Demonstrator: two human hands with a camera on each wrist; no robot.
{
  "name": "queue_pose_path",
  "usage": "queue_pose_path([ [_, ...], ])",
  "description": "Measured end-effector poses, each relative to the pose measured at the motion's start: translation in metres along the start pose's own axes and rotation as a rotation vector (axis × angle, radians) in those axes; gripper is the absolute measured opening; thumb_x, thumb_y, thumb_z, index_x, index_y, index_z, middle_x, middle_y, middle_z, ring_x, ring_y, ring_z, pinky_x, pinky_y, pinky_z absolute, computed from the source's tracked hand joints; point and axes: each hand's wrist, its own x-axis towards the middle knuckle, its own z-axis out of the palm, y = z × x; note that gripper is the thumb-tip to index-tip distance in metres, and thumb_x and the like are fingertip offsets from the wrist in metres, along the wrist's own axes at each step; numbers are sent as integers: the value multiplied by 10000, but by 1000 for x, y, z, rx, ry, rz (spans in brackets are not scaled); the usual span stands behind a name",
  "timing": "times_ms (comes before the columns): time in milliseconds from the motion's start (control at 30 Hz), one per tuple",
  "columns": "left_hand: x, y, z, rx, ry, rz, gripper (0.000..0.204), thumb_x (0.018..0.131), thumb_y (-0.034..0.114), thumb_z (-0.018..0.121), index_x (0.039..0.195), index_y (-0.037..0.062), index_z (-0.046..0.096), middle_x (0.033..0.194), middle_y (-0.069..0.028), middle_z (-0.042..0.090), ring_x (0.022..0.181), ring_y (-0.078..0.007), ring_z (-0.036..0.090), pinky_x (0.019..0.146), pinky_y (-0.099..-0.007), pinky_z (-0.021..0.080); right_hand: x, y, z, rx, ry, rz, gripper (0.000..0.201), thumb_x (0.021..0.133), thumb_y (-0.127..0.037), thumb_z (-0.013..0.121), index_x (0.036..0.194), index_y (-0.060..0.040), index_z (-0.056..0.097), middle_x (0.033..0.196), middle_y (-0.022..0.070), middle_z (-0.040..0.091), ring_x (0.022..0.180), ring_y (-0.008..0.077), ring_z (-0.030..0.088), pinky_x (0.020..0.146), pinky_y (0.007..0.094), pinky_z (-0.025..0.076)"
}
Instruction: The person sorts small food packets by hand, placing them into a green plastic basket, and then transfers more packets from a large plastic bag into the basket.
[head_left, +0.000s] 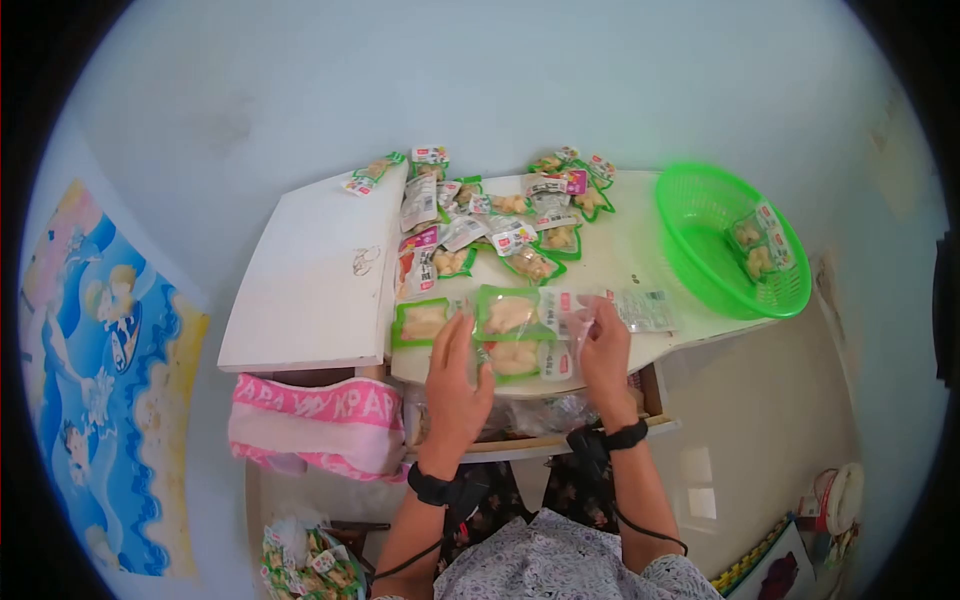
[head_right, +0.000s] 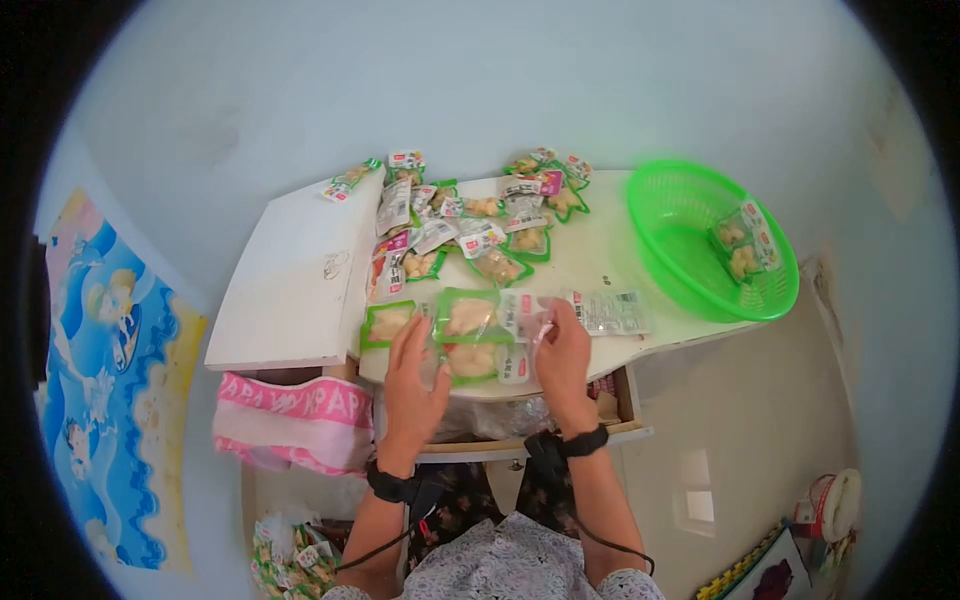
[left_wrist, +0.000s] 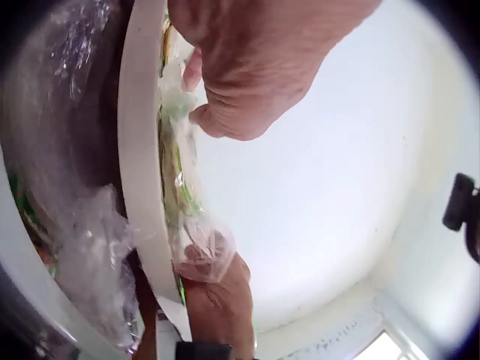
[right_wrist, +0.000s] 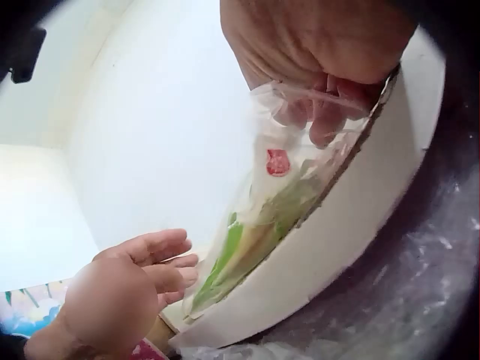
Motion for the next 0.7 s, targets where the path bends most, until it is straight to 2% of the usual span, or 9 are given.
queue_pose_path([
  [33,-2,-5,-4,63,29,0,710,830,-4,636,1511,14,435,1520,-211,453,1411,-410,432,1162,-459,393,-5,5,-5,-7,5,13,284,967,8,651,1244,25,591,975,63,695,864,116,659,748,277,541],
  [67,-4,-9,-8,123,58,0,694,830,-9,626,1501,14,451,1520,-206,453,1409,-419,426,1161,-465,397,-10,13,-8,40,83,-35,213,998,-3,607,1209,23,608,969,64,693,817,98,635,708,258,524],
  [167,12,-21,-21,457,103,87,642,805,-21,597,1438,-14,495,1473,-215,495,1397,-426,444,1158,-491,385,-27,-5,-17,205,153,47,169,1011,1,585,1176,20,618,964,55,688,757,69,590,663,237,495],
  [267,24,-42,-15,655,112,90,623,783,-24,588,1402,-17,522,1446,-218,513,1335,-441,484,1124,-523,404,-39,-6,-18,245,151,22,139,1011,16,570,1141,26,618,937,40,676,690,54,548,609,221,455],
  [367,32,-56,-11,554,1,-55,578,777,-3,617,1352,-17,560,1400,-210,546,1250,-416,532,1064,-523,438,-43,-5,-21,310,137,13,132,1007,23,572,1131,28,619,922,35,671,670,58,547,598,221,452],
  [467,41,-35,-22,596,-177,-160,554,823,14,581,1376,9,577,1370,-219,585,1202,-423,547,1026,-517,453,-45,-3,-24,369,113,37,135,1005,28,573,1131,26,621,920,38,672,671,58,550,597,223,461],
  [567,29,-54,-16,600,-5,-11,483,811,-25,593,1294,-16,601,1254,-180,637,1107,-380,575,950,-502,482,-43,-1,-24,443,105,51,133,1002,24,584,1128,20,625,912,40,674,660,57,549,592,225,465],
  [700,18,-25,-27,418,188,94,446,850,-67,562,1289,-25,623,1219,-184,669,1119,-378,605,958,-473,497,-44,-2,-33,603,127,99,118,1010,-23,602,1119,11,633,907,45,685,633,63,554,569,217,445],
])
